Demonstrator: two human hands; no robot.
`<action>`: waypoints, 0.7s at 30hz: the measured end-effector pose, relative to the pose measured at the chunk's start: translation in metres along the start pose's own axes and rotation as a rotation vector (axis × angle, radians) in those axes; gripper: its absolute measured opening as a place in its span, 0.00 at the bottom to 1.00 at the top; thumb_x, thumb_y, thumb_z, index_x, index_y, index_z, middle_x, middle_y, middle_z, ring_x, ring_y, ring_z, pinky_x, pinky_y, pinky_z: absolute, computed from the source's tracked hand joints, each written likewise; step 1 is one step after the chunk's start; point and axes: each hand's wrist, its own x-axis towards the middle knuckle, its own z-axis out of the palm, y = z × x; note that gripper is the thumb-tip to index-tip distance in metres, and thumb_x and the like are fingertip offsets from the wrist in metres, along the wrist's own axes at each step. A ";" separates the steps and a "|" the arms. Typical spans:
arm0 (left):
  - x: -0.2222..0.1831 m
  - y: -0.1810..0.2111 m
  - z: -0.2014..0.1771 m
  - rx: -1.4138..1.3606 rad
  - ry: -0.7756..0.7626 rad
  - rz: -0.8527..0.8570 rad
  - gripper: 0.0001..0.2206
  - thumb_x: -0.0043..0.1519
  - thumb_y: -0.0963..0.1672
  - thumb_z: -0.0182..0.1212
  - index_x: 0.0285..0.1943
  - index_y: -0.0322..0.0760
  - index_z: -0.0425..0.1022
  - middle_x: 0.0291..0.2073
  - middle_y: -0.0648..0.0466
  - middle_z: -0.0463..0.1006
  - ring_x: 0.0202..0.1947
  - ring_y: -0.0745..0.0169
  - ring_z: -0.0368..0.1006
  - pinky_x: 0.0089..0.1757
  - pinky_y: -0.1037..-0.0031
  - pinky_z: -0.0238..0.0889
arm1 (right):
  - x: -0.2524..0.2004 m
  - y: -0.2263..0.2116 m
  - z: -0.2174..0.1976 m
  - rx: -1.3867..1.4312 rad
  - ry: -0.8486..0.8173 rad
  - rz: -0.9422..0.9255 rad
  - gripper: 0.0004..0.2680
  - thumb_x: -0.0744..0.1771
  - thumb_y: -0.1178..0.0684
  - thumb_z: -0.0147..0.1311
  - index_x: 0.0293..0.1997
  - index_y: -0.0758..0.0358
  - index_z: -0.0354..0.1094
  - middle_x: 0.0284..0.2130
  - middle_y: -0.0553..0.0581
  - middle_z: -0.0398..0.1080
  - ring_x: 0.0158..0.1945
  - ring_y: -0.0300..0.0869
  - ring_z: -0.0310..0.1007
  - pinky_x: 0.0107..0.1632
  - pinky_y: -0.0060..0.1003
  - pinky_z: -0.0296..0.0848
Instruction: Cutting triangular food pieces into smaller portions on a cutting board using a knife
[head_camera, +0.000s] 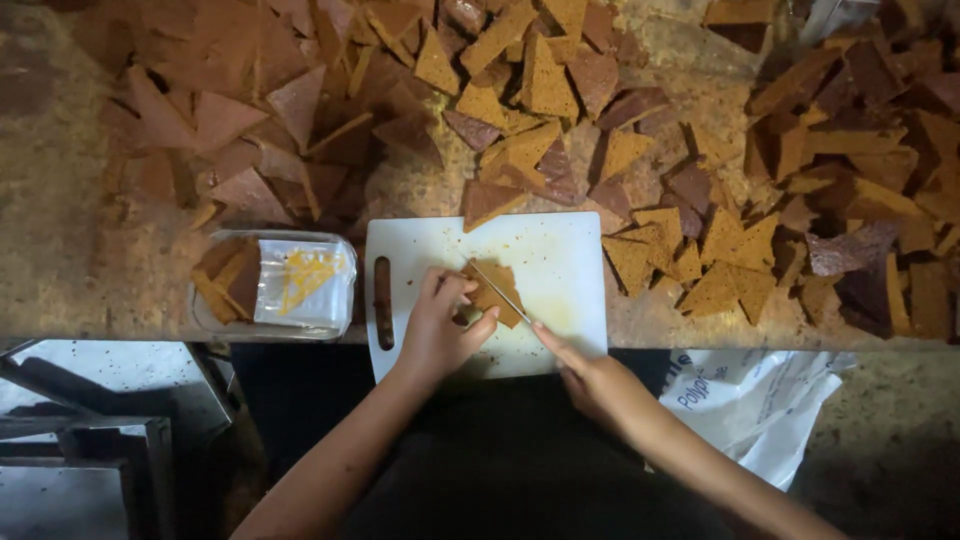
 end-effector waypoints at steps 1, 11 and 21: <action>-0.002 -0.003 -0.001 -0.057 0.010 0.015 0.20 0.48 0.45 0.80 0.45 0.38 0.76 0.42 0.51 0.72 0.34 0.45 0.80 0.31 0.67 0.79 | 0.006 -0.011 -0.005 0.005 0.015 0.006 0.23 0.68 0.57 0.47 0.74 0.38 0.52 0.61 0.59 0.68 0.61 0.51 0.70 0.63 0.44 0.61; 0.034 0.053 -0.049 -0.168 -0.035 0.111 0.44 0.61 0.39 0.67 0.82 0.33 0.37 0.75 0.24 0.37 0.74 0.13 0.33 0.65 0.29 0.30 | 0.035 0.009 -0.076 -0.126 0.501 0.079 0.22 0.68 0.56 0.52 0.72 0.53 0.58 0.58 0.73 0.69 0.57 0.63 0.72 0.57 0.58 0.72; 0.029 -0.012 -0.017 0.717 0.041 0.359 0.33 0.60 0.52 0.66 0.74 0.45 0.63 0.75 0.36 0.54 0.71 0.37 0.60 0.64 0.49 0.55 | 0.211 -0.112 -0.188 -0.255 0.558 -0.069 0.19 0.71 0.46 0.47 0.72 0.57 0.58 0.70 0.74 0.50 0.72 0.64 0.44 0.67 0.70 0.46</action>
